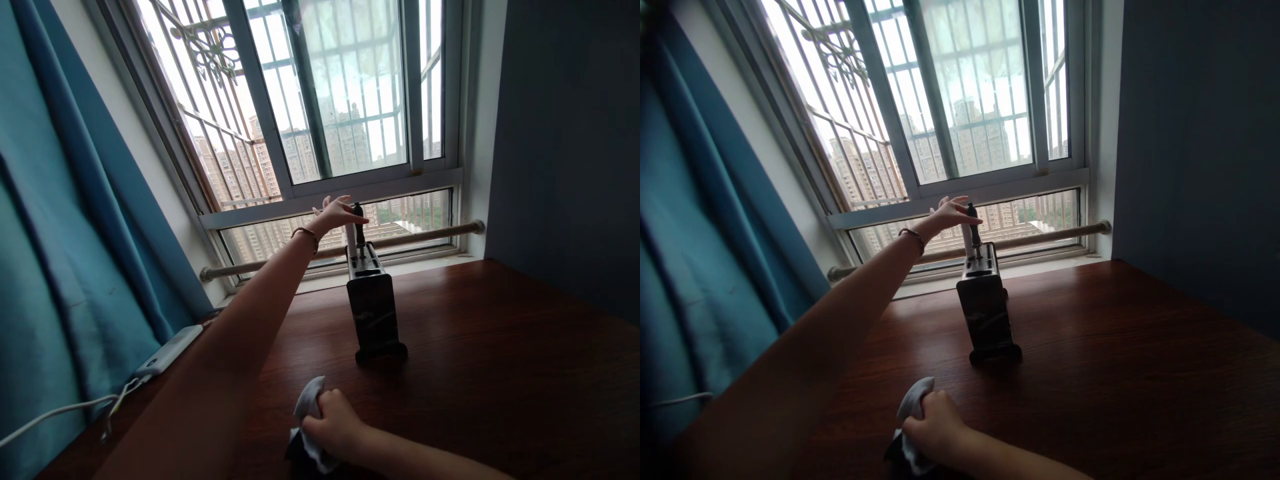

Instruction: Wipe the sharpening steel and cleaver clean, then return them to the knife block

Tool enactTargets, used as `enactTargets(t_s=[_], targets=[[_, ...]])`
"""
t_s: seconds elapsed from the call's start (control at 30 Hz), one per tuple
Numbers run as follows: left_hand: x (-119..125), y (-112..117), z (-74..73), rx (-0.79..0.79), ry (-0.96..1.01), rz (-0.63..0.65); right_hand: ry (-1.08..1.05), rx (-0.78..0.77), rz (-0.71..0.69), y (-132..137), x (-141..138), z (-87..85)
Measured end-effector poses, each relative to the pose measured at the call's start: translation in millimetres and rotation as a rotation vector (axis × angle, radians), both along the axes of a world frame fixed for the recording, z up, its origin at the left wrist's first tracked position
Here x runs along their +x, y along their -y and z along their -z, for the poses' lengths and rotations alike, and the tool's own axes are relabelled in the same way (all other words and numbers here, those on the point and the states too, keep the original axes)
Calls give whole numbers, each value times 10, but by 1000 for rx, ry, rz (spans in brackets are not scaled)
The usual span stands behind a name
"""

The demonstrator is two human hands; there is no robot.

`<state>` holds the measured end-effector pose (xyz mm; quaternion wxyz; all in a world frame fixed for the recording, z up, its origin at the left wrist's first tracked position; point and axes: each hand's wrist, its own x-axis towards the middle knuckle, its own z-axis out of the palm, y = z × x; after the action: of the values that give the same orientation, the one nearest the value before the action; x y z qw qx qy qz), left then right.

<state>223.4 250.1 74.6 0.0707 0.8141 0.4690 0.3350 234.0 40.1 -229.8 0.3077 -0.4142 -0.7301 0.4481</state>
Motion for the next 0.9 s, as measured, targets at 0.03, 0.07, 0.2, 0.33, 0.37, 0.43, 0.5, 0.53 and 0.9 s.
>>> enactTargets(t_s=[0.03,0.07,0.2,0.33,0.37,0.43,0.5,0.53,0.9], targets=[[-16,3,31,-8,-37,-10,-1,0,3,1,3,-2],[-28,10,59,-14,-69,-17,-2,1,6,1,5,-3],[-48,48,142,7,-169,-12,-11,2,-6,-9,2,3],[-54,26,194,65,-271,10,-7,4,-18,-13,-9,12],[-54,14,203,80,-295,13,-7,6,-18,-12,-9,13],[-51,-7,218,110,-332,13,-6,14,-19,-9,-7,12],[-46,-19,232,134,-352,7,-5,18,-17,-6,-1,10],[-44,-22,238,145,-357,5,-4,19,-16,-5,2,10],[-127,-68,344,183,-70,82,21,8,0,-2,1,14]])
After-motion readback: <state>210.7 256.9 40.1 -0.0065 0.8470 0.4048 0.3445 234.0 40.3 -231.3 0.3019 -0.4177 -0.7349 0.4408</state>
